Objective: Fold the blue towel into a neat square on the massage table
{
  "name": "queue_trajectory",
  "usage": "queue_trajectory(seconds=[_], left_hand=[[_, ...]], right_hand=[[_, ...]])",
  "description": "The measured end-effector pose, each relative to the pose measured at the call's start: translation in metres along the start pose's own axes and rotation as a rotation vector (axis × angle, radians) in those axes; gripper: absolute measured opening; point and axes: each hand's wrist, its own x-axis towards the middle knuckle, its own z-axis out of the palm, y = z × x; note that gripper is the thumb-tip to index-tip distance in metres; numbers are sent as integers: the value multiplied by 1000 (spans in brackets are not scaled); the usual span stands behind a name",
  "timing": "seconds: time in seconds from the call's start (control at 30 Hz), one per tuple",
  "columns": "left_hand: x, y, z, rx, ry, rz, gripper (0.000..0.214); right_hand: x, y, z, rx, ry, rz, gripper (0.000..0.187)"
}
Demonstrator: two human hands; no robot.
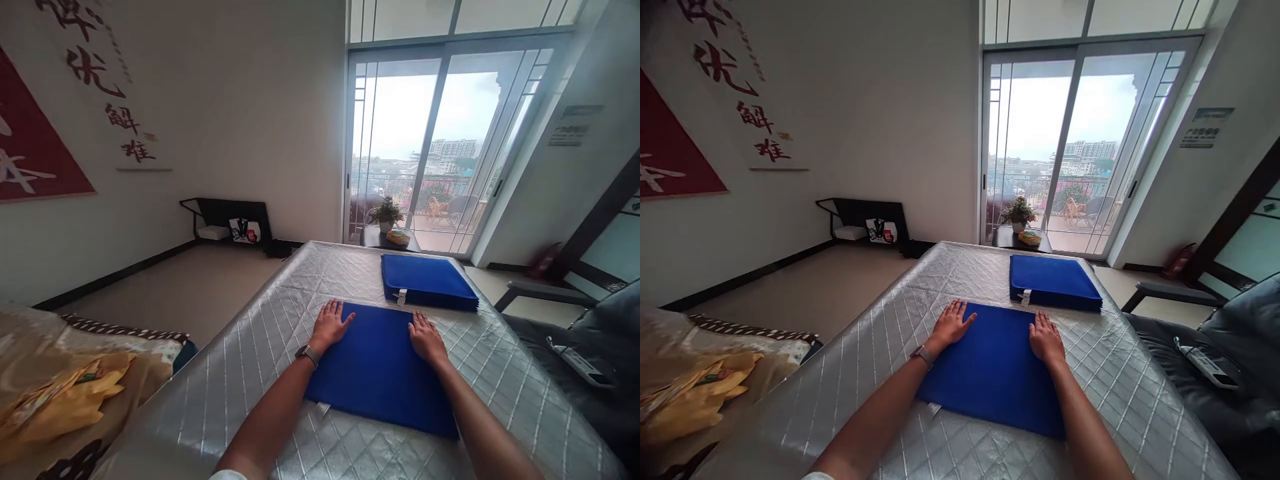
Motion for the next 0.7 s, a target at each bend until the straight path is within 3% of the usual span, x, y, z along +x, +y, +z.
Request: queue_trajectory(seconds=[0.13,0.27,0.43,0.57,0.7], left_hand=[[-1,4,4,20,21,-2,91],[0,5,6,34,39,10,88],[-2,4,6,52,47,15,87],[-1,5,-8,50,-34,-5,86],[9,34,-25,69,-99,-82,88]], right_hand=[[-9,-8,-11,-56,75,-5,61],[-23,-15,-17,-105,196,-125,60],[-33,-16,-8,-59,67,-63,64],[-33,-14,-2,-23,-3,-10,67],[-34,-16,-5,0,1,-1,67]])
